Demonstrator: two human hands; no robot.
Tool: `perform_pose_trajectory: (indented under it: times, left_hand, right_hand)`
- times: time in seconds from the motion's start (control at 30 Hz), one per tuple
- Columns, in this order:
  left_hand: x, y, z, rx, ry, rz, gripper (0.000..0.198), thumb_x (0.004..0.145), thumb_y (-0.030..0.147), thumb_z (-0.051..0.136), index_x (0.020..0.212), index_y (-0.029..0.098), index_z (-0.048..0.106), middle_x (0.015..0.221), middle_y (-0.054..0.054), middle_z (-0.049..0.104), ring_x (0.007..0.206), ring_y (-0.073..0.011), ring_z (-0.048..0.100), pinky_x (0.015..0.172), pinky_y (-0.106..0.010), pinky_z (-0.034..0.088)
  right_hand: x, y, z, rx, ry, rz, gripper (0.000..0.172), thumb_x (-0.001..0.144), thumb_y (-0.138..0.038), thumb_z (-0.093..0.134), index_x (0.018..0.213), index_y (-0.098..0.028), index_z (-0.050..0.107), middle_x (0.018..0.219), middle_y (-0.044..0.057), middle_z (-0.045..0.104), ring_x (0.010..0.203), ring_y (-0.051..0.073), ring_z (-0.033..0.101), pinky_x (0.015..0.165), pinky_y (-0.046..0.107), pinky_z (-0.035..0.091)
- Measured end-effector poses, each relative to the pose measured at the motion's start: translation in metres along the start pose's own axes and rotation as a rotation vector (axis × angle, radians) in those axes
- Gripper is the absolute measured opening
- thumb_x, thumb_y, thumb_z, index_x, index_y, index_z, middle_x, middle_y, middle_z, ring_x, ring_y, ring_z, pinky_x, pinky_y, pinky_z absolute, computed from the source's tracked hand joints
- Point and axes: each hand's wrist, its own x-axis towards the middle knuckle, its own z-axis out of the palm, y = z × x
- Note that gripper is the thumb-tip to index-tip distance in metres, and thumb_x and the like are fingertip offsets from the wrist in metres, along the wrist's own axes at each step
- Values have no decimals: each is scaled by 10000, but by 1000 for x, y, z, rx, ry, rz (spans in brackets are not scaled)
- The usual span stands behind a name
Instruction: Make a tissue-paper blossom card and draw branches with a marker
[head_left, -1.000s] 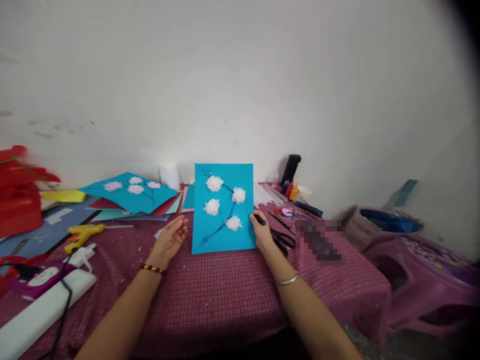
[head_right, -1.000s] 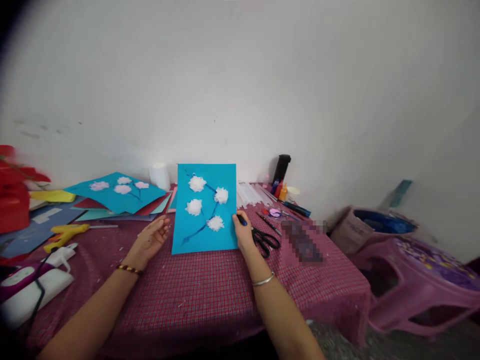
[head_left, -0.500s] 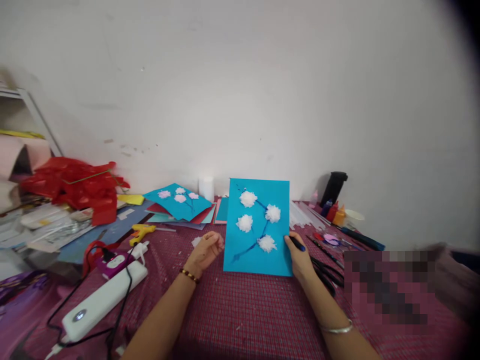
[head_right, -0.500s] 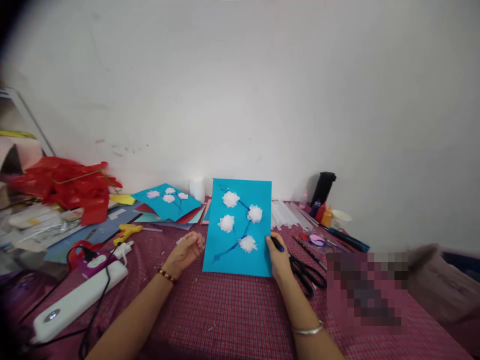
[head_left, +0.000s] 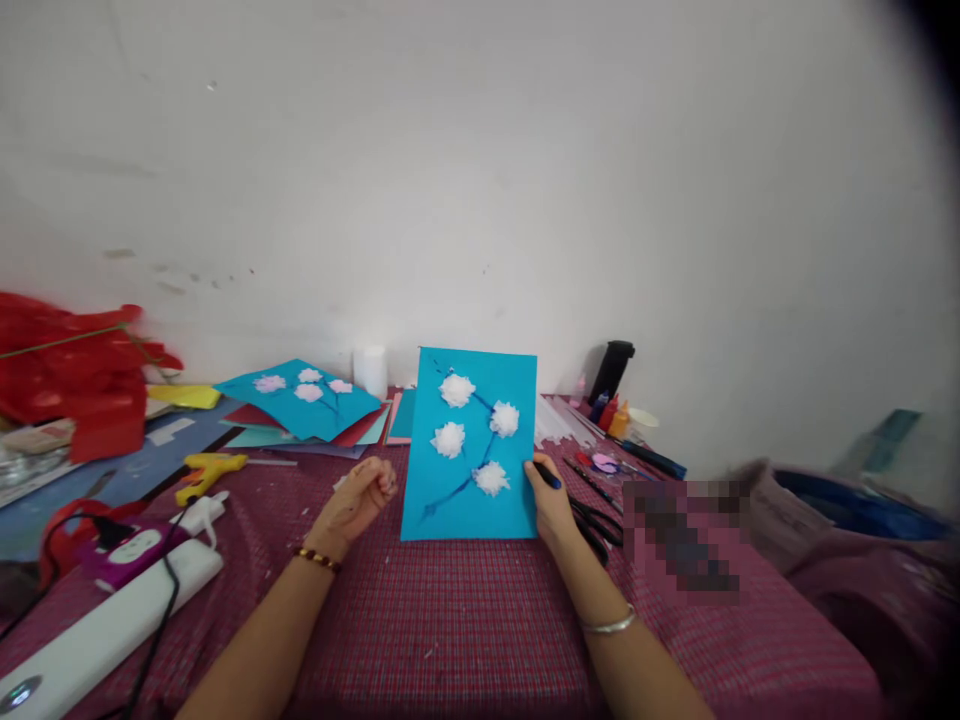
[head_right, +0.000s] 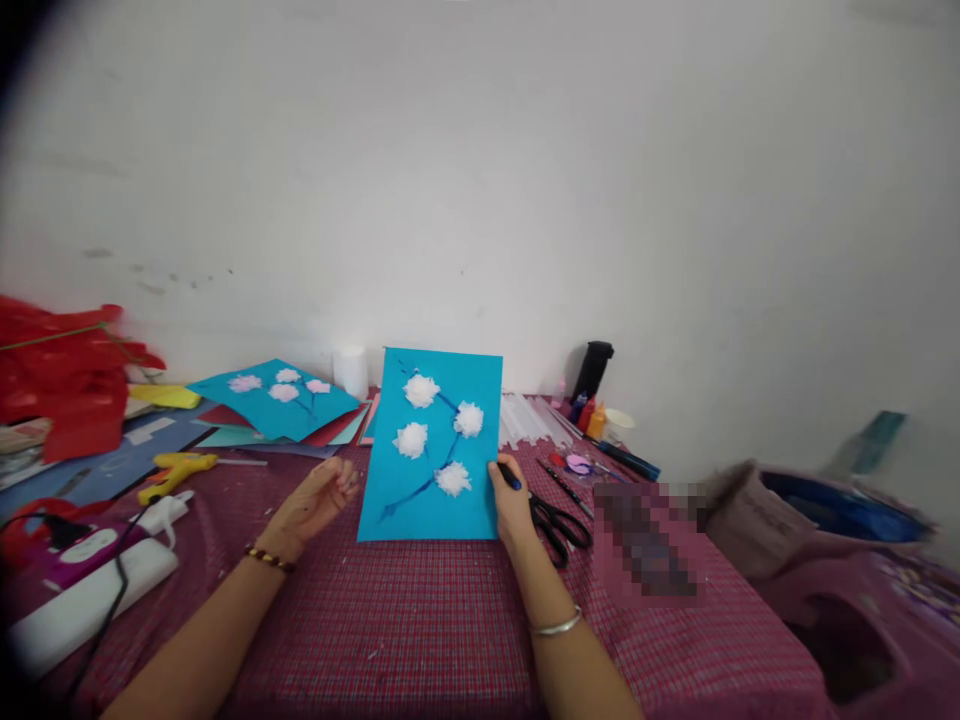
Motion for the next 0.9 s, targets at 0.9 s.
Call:
perform_pose_trajectory:
  times: [0.9]
  left_hand:
    - [6, -10, -13, 170, 234, -196, 255, 946, 383, 612, 973, 130, 615, 881, -22, 634, 753, -138, 626, 682, -296, 557]
  right_hand:
    - [1, 1, -1, -36, -38, -24, 247, 952, -344, 619, 1107, -153, 638, 1095, 60, 667, 932, 203, 664, 812, 397, 568]
